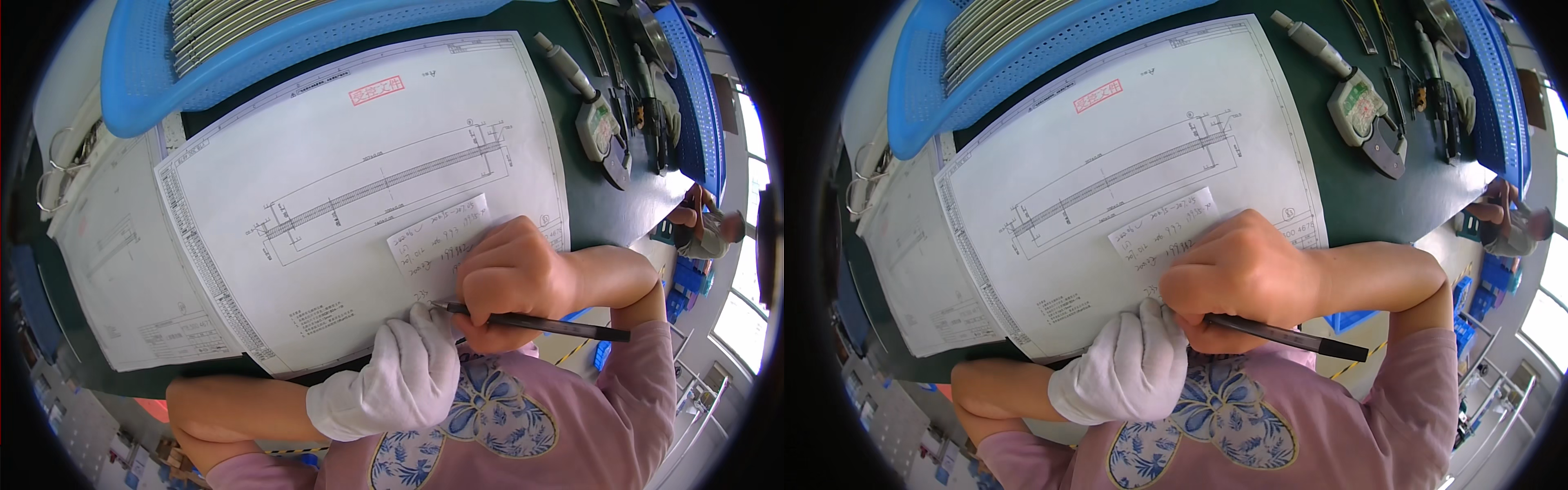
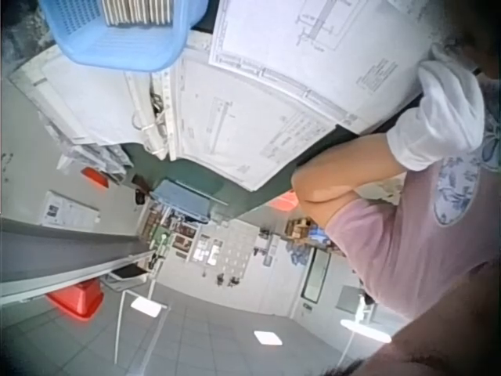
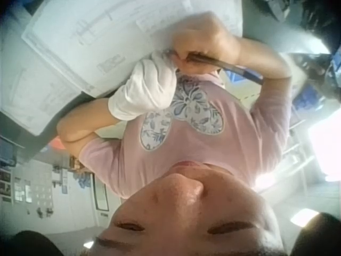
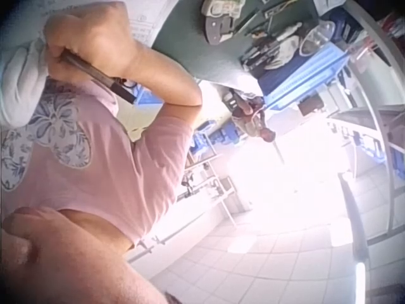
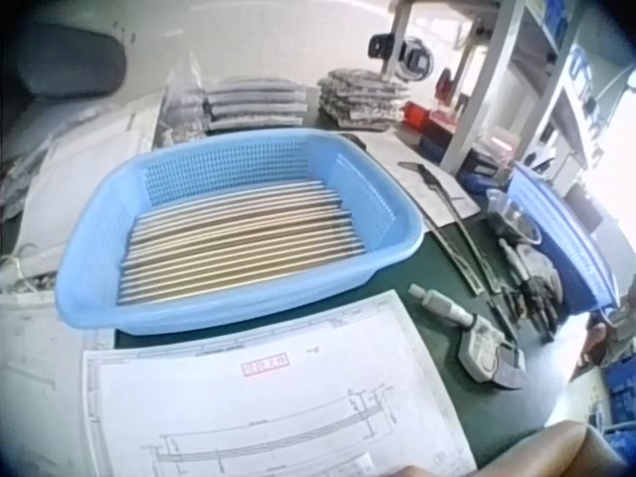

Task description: The recorder uses precision measurement tools to check metal rods and records the data on a technical drawing sheet.

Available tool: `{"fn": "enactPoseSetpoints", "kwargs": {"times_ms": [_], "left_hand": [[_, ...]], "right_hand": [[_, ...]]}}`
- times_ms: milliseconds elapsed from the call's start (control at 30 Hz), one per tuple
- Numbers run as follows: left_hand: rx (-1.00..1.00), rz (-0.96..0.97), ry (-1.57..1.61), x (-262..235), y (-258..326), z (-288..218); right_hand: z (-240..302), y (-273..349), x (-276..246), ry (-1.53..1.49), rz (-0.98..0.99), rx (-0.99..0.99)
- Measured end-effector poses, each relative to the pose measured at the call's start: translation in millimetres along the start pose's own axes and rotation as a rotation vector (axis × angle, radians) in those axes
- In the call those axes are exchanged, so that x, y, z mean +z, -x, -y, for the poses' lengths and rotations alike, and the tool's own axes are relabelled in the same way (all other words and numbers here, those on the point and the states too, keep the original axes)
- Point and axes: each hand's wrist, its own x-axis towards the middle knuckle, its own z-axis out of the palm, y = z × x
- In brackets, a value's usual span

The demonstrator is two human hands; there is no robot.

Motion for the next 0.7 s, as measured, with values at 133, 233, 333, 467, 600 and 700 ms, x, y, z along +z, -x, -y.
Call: {"fn": "enactPoseSetpoints", "kwargs": {"times_ms": [133,233,333,467,600,700], "left_hand": [[-0.023,-0.006,0.005,0.5,0.0,-1.7],[-0.007,-0.002,0.004,-0.8,-0.1,-0.1],[0.002,0.003,0.003,-1.2,0.7,0.6],[0.013,0.009,0.003,-2.1,0.4,2.0],[0.025,0.029,0.020,-1.8,-0.3,2.6],[0.014,0.027,0.022,-1.0,0.4,2.3]], "right_hand": [[-1.5,3.0,-0.1,-0.045,-0.017,0.012],[-1.9,3.4,-0.1,-0.048,-0.027,0.024],[-1.8,3.4,1.2,-0.041,-0.047,0.020],[-2.5,4.2,-0.5,-0.017,-0.028,0.006],[-4.2,2.6,-2.1,-0.019,0.008,-0.040],[-5.3,5.0,-1.2,-0.034,-0.021,-0.034]]}}
